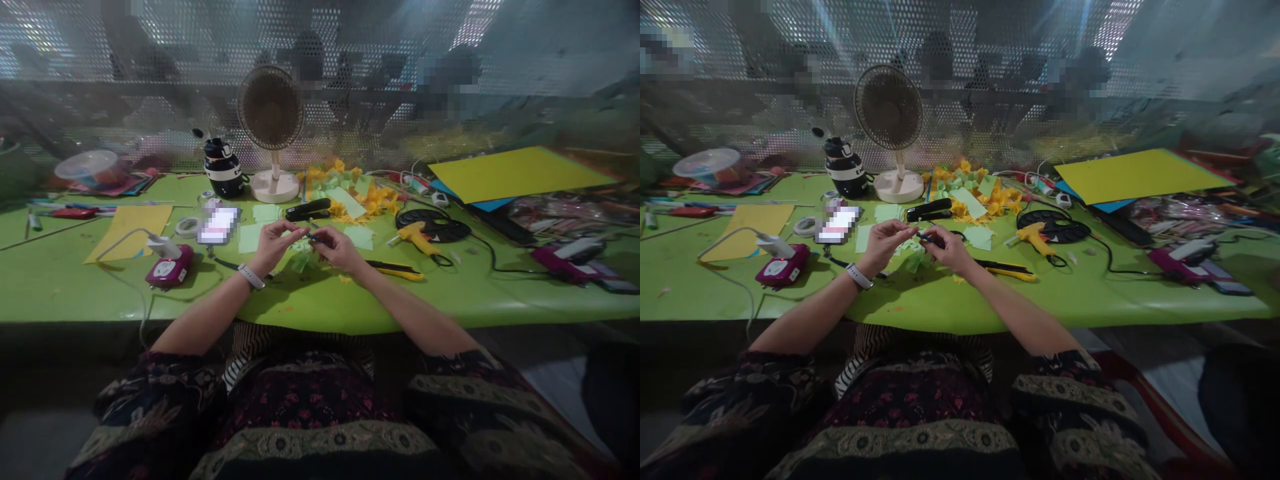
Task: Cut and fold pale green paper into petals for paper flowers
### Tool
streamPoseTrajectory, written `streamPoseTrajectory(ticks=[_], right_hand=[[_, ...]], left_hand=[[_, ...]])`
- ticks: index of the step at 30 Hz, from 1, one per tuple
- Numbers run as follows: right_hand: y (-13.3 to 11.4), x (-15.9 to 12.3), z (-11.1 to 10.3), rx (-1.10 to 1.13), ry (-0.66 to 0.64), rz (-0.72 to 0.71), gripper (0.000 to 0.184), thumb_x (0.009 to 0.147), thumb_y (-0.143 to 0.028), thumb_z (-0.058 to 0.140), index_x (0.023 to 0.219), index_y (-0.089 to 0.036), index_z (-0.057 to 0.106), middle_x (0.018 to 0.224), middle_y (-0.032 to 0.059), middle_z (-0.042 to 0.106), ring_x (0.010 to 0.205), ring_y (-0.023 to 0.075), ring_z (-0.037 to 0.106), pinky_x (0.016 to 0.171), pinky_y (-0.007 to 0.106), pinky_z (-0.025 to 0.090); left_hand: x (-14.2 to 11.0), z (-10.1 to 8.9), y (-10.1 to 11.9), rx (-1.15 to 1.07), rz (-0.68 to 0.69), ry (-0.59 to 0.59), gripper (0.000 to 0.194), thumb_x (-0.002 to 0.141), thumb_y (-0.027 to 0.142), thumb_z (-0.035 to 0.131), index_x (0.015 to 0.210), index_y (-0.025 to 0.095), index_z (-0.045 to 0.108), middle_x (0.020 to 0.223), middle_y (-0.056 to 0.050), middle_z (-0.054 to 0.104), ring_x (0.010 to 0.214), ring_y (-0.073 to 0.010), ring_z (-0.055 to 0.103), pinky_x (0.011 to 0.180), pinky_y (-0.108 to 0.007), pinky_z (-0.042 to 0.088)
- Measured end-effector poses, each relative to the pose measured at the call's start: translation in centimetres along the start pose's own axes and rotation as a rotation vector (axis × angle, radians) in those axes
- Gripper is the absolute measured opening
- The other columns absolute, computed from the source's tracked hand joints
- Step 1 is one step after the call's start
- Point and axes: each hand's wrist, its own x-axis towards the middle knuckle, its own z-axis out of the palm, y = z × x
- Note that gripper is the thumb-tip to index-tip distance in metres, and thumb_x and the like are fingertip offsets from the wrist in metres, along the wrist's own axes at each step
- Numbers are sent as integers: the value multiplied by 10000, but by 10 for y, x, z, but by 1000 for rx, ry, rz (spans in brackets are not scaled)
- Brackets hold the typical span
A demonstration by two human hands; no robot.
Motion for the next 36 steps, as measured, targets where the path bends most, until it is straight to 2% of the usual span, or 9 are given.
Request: streamPoseTrajectory(ticks=[6,12,18,21,28,33,36], right_hand=[[2,2,-2,1,-24,-1,342,890,-508,684,1048,-214,612,721,-37,607,491,93,525,460,240,482],[-4,1,-6,-57,-99,21,320,953,-503,605,982,-186,634,755,-10,630,478,75,510,464,234,482],[-5,-1,-2,-28,-29,-1,400,844,-527,749,1028,-208,593,783,-23,628,557,97,572,495,234,520],[-2,0,-2,-28,-32,0,404,876,-589,684,979,-210,587,763,-25,631,523,93,585,450,216,480],[2,3,-5,-11,-37,34,428,881,-638,643,960,-222,582,755,-28,633,475,82,546,388,200,409],[-6,1,-5,2,-83,16,406,899,-617,642,941,-217,584,684,-49,591,446,66,497,418,203,437],[-8,0,-4,4,-65,7,419,861,-607,699,943,-212,584,702,-45,594,482,76,532,443,213,467]], left_hand=[[0,-2,1,45,38,-26,321,654,462,904,756,189,769,806,-44,764,767,-160,677,772,-322,533],[1,-2,3,-11,-15,-71,312,659,446,906,784,185,789,825,-50,767,776,-165,680,790,-334,532],[1,-1,5,-67,-52,-17,358,580,416,953,660,166,709,692,-10,712,669,-123,645,707,-289,514],[0,1,7,-59,-49,-8,377,560,431,959,649,167,705,691,-10,713,660,-122,644,696,-284,526],[0,0,6,-60,-27,-25,338,605,455,934,707,183,760,752,-30,751,706,-132,661,735,-290,540],[1,0,4,-47,-15,-55,326,641,463,914,768,188,792,807,-49,768,751,-148,673,757,-305,539],[1,0,3,-65,-2,-42,311,643,440,918,719,179,768,771,-37,750,725,-135,658,749,-295,526]])
